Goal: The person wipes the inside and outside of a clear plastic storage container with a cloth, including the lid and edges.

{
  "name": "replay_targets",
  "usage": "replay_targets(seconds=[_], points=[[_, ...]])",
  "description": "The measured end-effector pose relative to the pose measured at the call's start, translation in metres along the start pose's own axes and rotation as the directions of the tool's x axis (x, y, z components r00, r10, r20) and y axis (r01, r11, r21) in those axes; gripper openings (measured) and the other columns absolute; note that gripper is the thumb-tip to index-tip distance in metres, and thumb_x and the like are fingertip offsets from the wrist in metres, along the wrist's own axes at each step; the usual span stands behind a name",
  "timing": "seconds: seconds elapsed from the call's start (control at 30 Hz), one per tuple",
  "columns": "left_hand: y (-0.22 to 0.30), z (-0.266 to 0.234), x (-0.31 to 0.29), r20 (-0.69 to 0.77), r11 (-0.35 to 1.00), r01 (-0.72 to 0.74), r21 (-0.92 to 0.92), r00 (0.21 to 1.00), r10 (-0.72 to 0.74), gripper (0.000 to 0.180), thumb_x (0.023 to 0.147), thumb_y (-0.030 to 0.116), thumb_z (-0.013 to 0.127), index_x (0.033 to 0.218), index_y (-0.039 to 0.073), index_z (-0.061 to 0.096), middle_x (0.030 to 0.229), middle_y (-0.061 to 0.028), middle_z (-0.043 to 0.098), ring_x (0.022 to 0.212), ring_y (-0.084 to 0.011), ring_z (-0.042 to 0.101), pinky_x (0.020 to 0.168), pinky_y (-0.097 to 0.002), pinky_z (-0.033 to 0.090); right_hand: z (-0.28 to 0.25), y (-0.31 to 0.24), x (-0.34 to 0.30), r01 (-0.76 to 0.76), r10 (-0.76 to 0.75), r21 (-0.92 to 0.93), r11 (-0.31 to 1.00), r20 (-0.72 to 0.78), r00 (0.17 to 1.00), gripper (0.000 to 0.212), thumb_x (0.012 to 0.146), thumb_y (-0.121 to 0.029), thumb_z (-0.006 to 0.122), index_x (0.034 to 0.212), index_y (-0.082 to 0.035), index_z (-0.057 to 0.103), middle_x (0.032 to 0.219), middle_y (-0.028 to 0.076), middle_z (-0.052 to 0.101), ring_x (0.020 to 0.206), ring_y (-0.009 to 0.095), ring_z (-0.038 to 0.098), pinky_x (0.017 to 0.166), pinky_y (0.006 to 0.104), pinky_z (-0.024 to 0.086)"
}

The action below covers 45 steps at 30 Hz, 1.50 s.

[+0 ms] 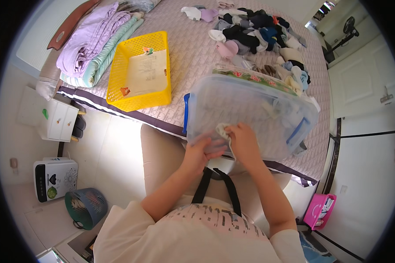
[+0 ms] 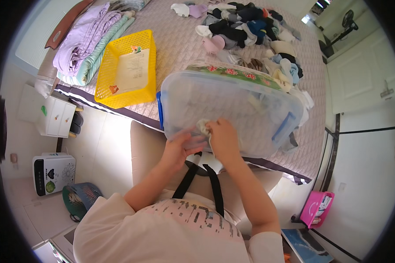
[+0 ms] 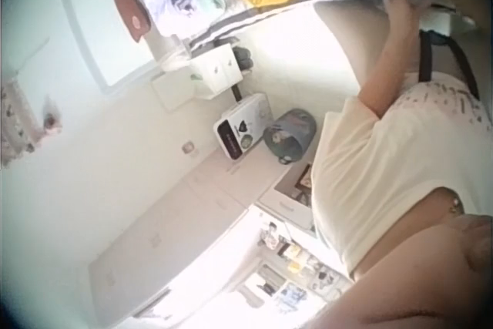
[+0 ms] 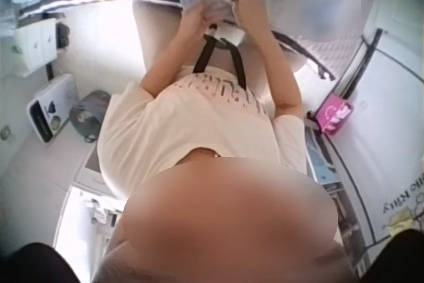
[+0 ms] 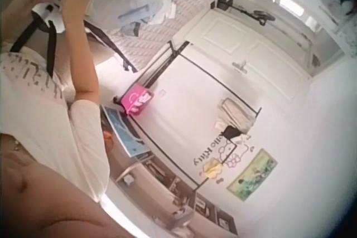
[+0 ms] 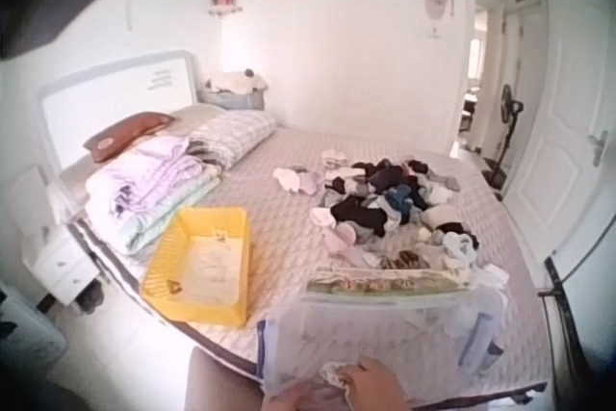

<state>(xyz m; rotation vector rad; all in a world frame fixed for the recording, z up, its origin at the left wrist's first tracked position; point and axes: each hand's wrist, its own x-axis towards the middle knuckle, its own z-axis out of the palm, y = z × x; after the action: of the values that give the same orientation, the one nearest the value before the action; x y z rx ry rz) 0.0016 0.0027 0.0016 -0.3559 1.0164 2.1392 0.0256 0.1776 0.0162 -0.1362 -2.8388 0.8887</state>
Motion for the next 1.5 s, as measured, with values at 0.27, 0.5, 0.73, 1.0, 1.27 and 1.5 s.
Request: replay_targets(seconds=[0.27,0.5,0.73,1.0,1.27,1.5], points=[[-0.004,0.0,-0.006,-0.023,1.0,0.031,0.003,0.999,-0.031,0.05,0.098,0.012,0.049,0.145,-0.001,0.041,0.123,-0.0267,0.063,0.11,-0.0386,0.066,0.089,-0.041,0.06,-0.006,-0.01,-0.022,-0.065,0.066,-0.098,0.993,0.012,0.998,0.016,0.086,-0.007,0.059,0.101,-0.009,0.064,0.091,0.014,0.061,0.09,0.037,0.061,0.074,0.0461,0.051],[-0.001,0.002,0.002,-0.013,0.999,0.016,0.046,1.0,-0.016,0.052,0.099,0.013,0.049,0.147,-0.002,0.036,0.127,-0.0307,0.059,0.11,-0.0403,0.066,0.091,-0.0398,0.059,0.031,0.05,0.062,-0.076,0.066,-0.27,0.96,-0.045,0.997,0.014,0.087,-0.008,0.056,0.1,-0.006,0.061,0.091,0.018,0.062,0.091,0.039,0.062,0.075,0.0476,0.051],[0.002,0.008,-0.004,-0.04,0.999,0.034,0.022,0.999,-0.033,0.052,0.098,0.013,0.048,0.147,-0.003,0.036,0.127,-0.0305,0.059,0.11,-0.04,0.066,0.094,-0.04,0.057,0.001,0.022,-0.006,-0.086,0.082,-0.084,0.993,-0.048,0.995,0.011,0.085,-0.009,0.059,0.093,-0.007,0.066,0.089,0.017,0.062,0.088,0.038,0.061,0.078,0.048,0.047],[-0.005,0.007,-0.007,-0.049,0.998,0.039,0.044,0.998,-0.037,0.051,0.099,0.013,0.047,0.147,0.0,0.037,0.127,-0.0281,0.06,0.112,-0.039,0.065,0.094,-0.0392,0.058,-0.026,-0.006,-0.047,-0.16,0.165,-0.102,0.982,0.04,0.985,0.016,0.086,-0.009,0.059,0.1,-0.01,0.065,0.093,0.015,0.061,0.094,0.037,0.06,0.077,0.0465,0.049],[0.002,0.011,-0.001,-0.051,0.998,0.066,0.01,0.997,-0.065,0.049,0.101,0.014,0.047,0.147,0.0,0.037,0.131,-0.0303,0.057,0.115,-0.0406,0.063,0.097,-0.0389,0.057,0.014,0.059,0.045,-0.117,0.067,-0.325,0.939,-0.161,0.985,0.017,0.084,-0.006,0.057,0.1,-0.008,0.064,0.096,0.017,0.062,0.095,0.038,0.06,0.077,0.0487,0.05],[0.008,0.014,-0.002,-0.09,0.997,0.072,-0.038,0.993,-0.075,0.048,0.101,0.014,0.047,0.145,-0.002,0.038,0.13,-0.0298,0.057,0.115,-0.0414,0.063,0.099,-0.0416,0.056,-0.041,0.009,-0.033,-0.101,0.1,-0.101,0.99,-0.018,0.995,0.017,0.081,-0.004,0.059,0.096,-0.008,0.065,0.091,0.015,0.062,0.092,0.037,0.06,0.074,0.0461,0.049]])
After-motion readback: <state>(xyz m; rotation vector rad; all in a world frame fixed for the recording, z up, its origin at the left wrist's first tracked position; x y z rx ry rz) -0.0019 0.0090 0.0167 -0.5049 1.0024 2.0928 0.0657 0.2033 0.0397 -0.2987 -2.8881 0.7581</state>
